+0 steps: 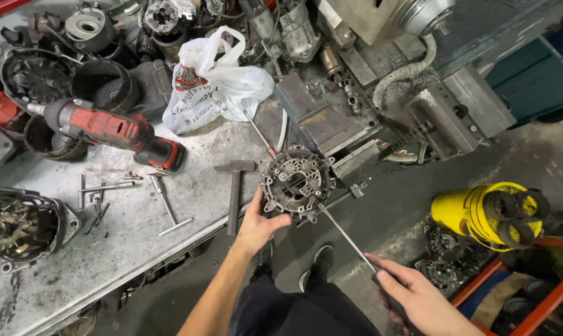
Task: The person uses a hammer and a metal punch to strike a circular mechanical component clamped in a vise. They repeatedly reposition the punch and strike it to drive out a pin or fastener from the part.
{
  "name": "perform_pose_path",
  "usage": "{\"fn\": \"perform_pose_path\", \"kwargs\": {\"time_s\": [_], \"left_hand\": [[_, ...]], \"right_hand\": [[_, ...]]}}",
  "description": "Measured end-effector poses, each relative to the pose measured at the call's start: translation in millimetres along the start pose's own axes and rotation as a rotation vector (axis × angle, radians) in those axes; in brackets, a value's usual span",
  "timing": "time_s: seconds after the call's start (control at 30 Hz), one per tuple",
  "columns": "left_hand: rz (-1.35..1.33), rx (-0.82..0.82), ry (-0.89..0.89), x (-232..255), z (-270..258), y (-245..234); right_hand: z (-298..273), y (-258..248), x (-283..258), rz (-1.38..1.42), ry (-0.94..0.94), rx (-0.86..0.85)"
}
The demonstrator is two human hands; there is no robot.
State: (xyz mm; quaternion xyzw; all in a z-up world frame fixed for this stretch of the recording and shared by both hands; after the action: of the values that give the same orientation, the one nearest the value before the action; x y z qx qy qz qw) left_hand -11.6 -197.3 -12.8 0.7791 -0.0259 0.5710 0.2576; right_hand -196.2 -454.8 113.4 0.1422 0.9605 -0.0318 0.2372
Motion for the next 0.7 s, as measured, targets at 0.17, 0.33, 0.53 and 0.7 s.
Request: {"fn": "perform_pose_path", "kwargs": {"time_s": [0.17,0.33,0.53,0.7], "left_hand": [[0.065,0.011,0.027,-0.3,-1.5,-0.3],[0.177,0.029,0.034,9.1,-8.6,0.1],[0.356,0.034,0.084,16.9,-1.3,-5.9],[0.242,0.033,0.112,8.5,0.2,-6.4]], "right_hand": [[-19.0,14.2,-16.1,-0.453,-0.129,0.131],[-17.4,59.9,-37.8,-0.912,-0.675,0.217],[-13.1,27.0,-11.5,-0.839,-0.433,0.099],[-7.0,-2.5,4.8,-0.786,-0.268,0.12]]}}
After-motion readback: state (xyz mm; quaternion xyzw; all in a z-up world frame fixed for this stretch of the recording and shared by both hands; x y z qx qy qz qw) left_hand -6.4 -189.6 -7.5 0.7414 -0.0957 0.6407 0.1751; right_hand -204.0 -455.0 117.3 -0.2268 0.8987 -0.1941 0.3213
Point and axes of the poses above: each hand's wrist, its own z-axis towards the middle knuckle, its own y-axis out of the palm, x = y × z, the point moved 3 cm from there along z, towards the middle knuckle, and after that the axes turned 9 degrees about z, right-handed, at the moved point
